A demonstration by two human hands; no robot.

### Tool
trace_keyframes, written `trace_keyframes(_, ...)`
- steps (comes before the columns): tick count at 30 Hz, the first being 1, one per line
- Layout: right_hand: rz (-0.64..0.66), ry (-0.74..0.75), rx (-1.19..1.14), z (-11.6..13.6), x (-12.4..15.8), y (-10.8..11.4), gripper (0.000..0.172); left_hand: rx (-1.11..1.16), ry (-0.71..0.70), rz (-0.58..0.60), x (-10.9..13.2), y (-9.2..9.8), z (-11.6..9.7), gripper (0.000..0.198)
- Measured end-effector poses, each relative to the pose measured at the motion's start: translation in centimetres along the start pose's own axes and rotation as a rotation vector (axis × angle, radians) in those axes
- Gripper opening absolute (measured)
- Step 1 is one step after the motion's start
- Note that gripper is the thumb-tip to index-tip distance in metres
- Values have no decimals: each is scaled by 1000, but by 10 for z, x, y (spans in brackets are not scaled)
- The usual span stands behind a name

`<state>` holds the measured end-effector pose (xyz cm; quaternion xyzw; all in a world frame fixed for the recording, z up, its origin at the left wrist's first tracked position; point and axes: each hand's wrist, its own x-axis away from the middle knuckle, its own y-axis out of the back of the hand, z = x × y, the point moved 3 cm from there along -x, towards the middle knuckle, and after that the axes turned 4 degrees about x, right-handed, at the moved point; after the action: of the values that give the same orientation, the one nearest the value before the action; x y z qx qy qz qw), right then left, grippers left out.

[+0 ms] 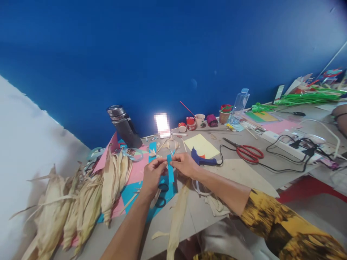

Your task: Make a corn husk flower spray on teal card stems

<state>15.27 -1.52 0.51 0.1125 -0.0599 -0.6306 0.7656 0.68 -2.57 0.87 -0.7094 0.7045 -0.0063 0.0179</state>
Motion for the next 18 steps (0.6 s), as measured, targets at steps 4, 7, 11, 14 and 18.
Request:
trace_keyframes(4,20,-45,22,9,0,2,14,21,-18,-47,1,-3,0,24)
trace_keyframes(7,134,-9,182,26,1,18,11,100,16,-75,4,-5,1,22)
trace_keyframes(11,93,83,790,43,9,74,17,102,121,-77,4,-6,5,23)
trace_keyframes(14,64,-102,1092,26,23,109,43,23,132,-83,3,-5,6,26)
trace_keyframes(18,94,-134,1196,-9,39,115,63,14,140,-30,4,-7,10,29)
